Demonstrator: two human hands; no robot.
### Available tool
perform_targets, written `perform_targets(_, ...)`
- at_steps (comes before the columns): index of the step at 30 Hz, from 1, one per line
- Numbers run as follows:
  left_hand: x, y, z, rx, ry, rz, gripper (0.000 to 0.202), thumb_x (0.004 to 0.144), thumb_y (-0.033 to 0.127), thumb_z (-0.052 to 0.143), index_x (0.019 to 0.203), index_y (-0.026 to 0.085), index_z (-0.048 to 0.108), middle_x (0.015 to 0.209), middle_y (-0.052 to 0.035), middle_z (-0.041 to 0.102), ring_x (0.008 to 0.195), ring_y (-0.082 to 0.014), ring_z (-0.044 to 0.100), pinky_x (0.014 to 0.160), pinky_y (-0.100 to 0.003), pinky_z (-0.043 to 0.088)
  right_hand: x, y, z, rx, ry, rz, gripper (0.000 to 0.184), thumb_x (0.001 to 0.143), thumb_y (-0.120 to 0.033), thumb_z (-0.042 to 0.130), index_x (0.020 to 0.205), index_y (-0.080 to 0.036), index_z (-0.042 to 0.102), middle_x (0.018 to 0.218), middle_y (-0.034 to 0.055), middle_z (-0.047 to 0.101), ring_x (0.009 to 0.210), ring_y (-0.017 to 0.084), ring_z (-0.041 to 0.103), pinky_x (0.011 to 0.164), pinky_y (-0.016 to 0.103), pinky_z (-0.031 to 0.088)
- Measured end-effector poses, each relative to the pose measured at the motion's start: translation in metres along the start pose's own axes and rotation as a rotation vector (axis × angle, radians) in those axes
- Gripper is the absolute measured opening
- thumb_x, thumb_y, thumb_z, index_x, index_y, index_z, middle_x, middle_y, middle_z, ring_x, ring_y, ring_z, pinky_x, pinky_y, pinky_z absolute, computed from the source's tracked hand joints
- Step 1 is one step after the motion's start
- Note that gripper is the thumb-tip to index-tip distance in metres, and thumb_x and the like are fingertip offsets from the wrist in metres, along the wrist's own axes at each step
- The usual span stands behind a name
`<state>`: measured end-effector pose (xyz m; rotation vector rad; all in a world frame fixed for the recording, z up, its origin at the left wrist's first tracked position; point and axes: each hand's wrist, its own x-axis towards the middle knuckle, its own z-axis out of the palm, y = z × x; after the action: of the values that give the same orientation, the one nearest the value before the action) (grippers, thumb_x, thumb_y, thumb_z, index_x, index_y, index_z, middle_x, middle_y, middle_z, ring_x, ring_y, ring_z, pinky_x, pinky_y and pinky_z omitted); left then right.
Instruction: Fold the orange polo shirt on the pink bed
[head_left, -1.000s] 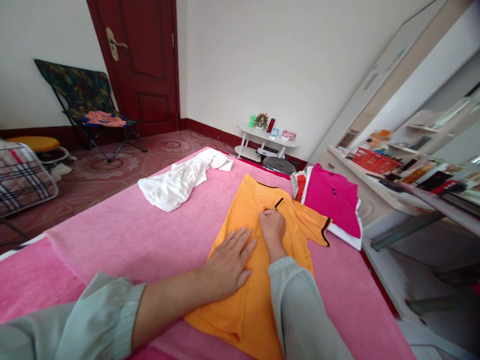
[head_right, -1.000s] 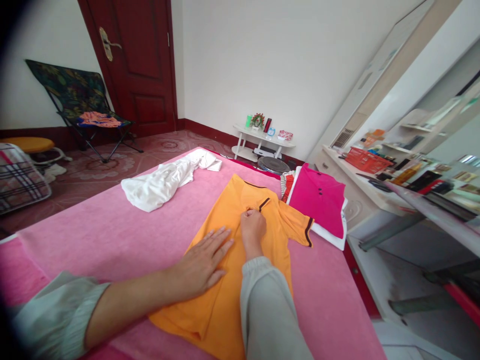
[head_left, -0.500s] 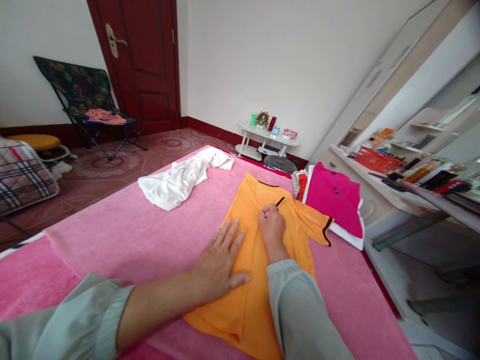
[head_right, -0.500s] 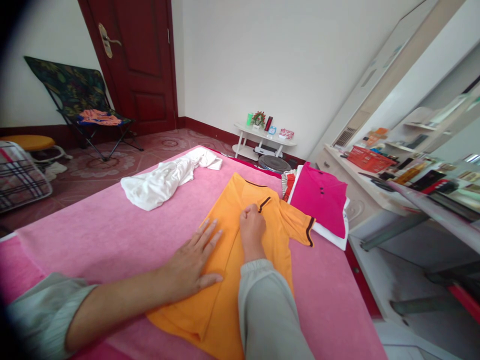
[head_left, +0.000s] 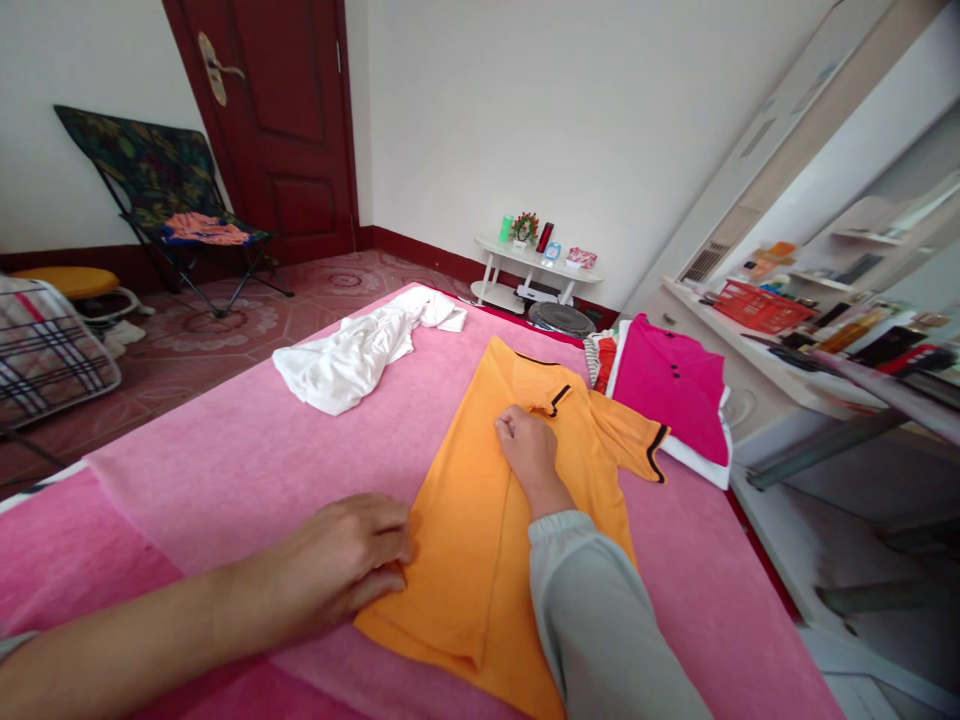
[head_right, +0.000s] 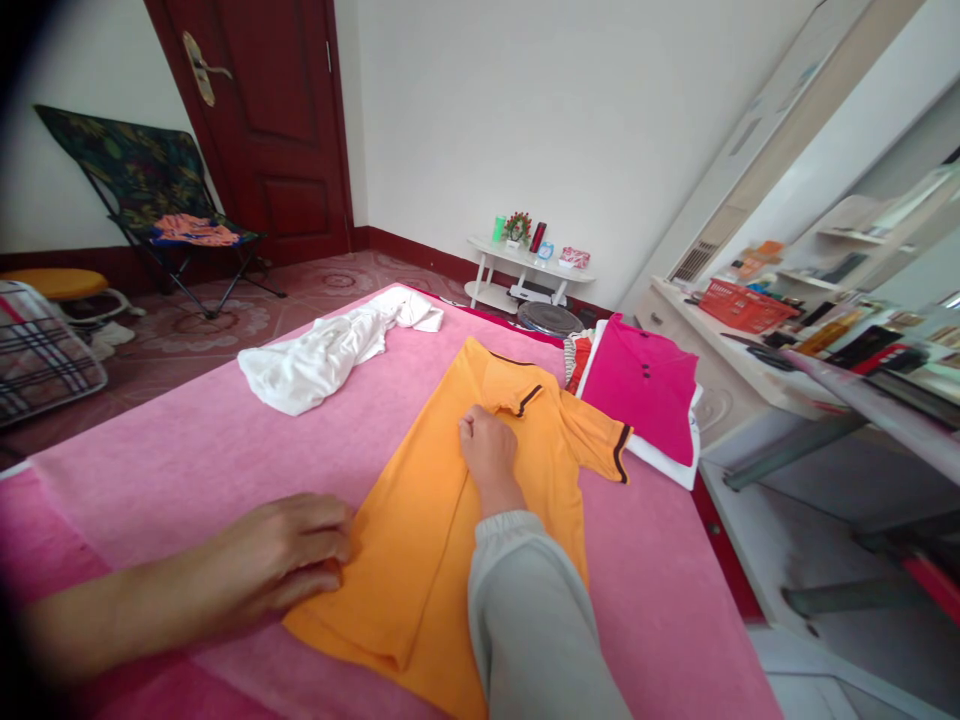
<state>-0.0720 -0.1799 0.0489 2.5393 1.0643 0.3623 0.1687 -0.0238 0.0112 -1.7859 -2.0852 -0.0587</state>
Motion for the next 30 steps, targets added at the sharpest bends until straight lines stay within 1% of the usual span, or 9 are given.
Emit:
perform_targets(5, 0.020, 0.013, -0.023, 0.039, -0.091, 0.071, 0.027, 0.087, 0.040, 0.053, 0.070, 0.020, 0.059, 0.065, 0.0009, 0.059, 0.059, -0.0140, 0.055, 0.061, -0.026, 0.037, -0.002, -0.003, -0.002, -0.011, -0.005, 0.012, 0.015, 0.085, -0.032, 0.048, 0.082, -0.024, 0.061, 0.073, -0.0012, 0.065, 0.064, 0.013, 0.056, 0.055, 0.025, 0.024)
perform_targets(9, 0.075, 0.018, -0.029, -0.118, 0.066, 0.106, 0.019, 0.087, 0.036, 0.052, 0.086, 0.021, 0.065, 0.081, -0.0007, 0.065, 0.072, -0.0142, 0.059, 0.066, -0.024, 0.042, -0.003, -0.001, -0.001, 0.047, 0.002, 0.015, 0.015, 0.083, -0.030, 0.048, 0.080, -0.023, 0.061, 0.068, -0.0015, 0.064, 0.062, 0.014, 0.056, 0.054, 0.025, 0.025)
perform_targets(11, 0.112, 0.011, -0.021, -0.238, 0.266, 0.123, 0.022, 0.087, 0.030, 0.051, 0.104, 0.021, 0.061, 0.103, -0.0036, 0.064, 0.094, -0.0167, 0.058, 0.084, -0.026, 0.043, -0.003, 0.003, 0.001, 0.143, 0.001, 0.025, 0.013, 0.080, -0.027, 0.049, 0.078, -0.023, 0.062, 0.067, -0.0016, 0.064, 0.062, 0.014, 0.056, 0.053, 0.024, 0.028)
perform_targets(14, 0.164, -0.013, 0.003, -0.347, 0.480, 0.011, 0.029, 0.088, 0.024, 0.047, 0.114, 0.018, 0.056, 0.110, -0.0077, 0.060, 0.104, -0.0183, 0.055, 0.093, -0.031, 0.042, 0.000, 0.012, 0.006, 0.394, 0.112, 0.059, 0.015, 0.078, -0.025, 0.048, 0.082, -0.021, 0.063, 0.070, 0.0000, 0.065, 0.064, 0.015, 0.059, 0.057, 0.024, 0.036)
perform_targets(17, 0.196, -0.037, 0.030, -0.304, 0.521, -0.143, 0.042, 0.085, 0.021, 0.047, 0.126, 0.014, 0.047, 0.124, -0.0124, 0.053, 0.115, -0.0209, 0.050, 0.101, -0.035, 0.038, 0.007, 0.027, 0.011, 0.584, 0.379, 0.175, 0.020, 0.079, -0.028, 0.046, 0.086, -0.017, 0.061, 0.078, 0.0042, 0.066, 0.071, 0.017, 0.060, 0.067, 0.027, 0.044)
perform_targets(19, 0.202, -0.045, 0.044, -0.203, 0.463, -0.171, 0.047, 0.082, 0.020, 0.050, 0.129, 0.014, 0.044, 0.129, -0.0129, 0.049, 0.121, -0.0221, 0.045, 0.104, -0.036, 0.035, 0.011, 0.039, 0.015, 0.634, 0.515, 0.292, 0.023, 0.076, -0.030, 0.048, 0.091, -0.015, 0.059, 0.087, 0.0078, 0.065, 0.076, 0.018, 0.060, 0.071, 0.030, 0.047)
perform_targets(22, 0.199, -0.044, 0.055, -0.016, 0.371, -0.126, 0.044, 0.084, 0.024, 0.049, 0.128, 0.017, 0.048, 0.133, -0.0114, 0.046, 0.125, -0.0239, 0.040, 0.108, -0.038, 0.030, 0.015, 0.058, 0.020, 0.809, 0.538, 0.462, 0.037, 0.070, -0.034, 0.054, 0.102, -0.014, 0.057, 0.105, 0.0117, 0.062, 0.084, 0.019, 0.060, 0.070, 0.030, 0.050)
perform_targets(25, 0.194, -0.038, 0.057, 0.091, 0.328, -0.101, 0.041, 0.089, 0.030, 0.042, 0.127, 0.018, 0.050, 0.137, -0.0110, 0.043, 0.128, -0.0254, 0.036, 0.109, -0.041, 0.027, 0.021, 0.070, 0.022, 0.975, 0.449, 0.551, 0.044, 0.070, -0.039, 0.055, 0.106, -0.014, 0.057, 0.109, 0.0113, 0.061, 0.089, 0.020, 0.061, 0.062, 0.027, 0.051)
perform_targets(30, 0.193, -0.036, 0.057, 0.137, 0.315, -0.116, 0.042, 0.092, 0.032, 0.036, 0.130, 0.020, 0.048, 0.142, -0.0114, 0.039, 0.132, -0.0264, 0.032, 0.110, -0.044, 0.024, 0.042, 0.069, 0.009, 1.008, 0.214, 0.587, 0.041, 0.066, -0.043, 0.059, 0.096, -0.018, 0.068, 0.105, 0.0081, 0.066, 0.092, 0.022, 0.060, 0.050, 0.021, 0.047)
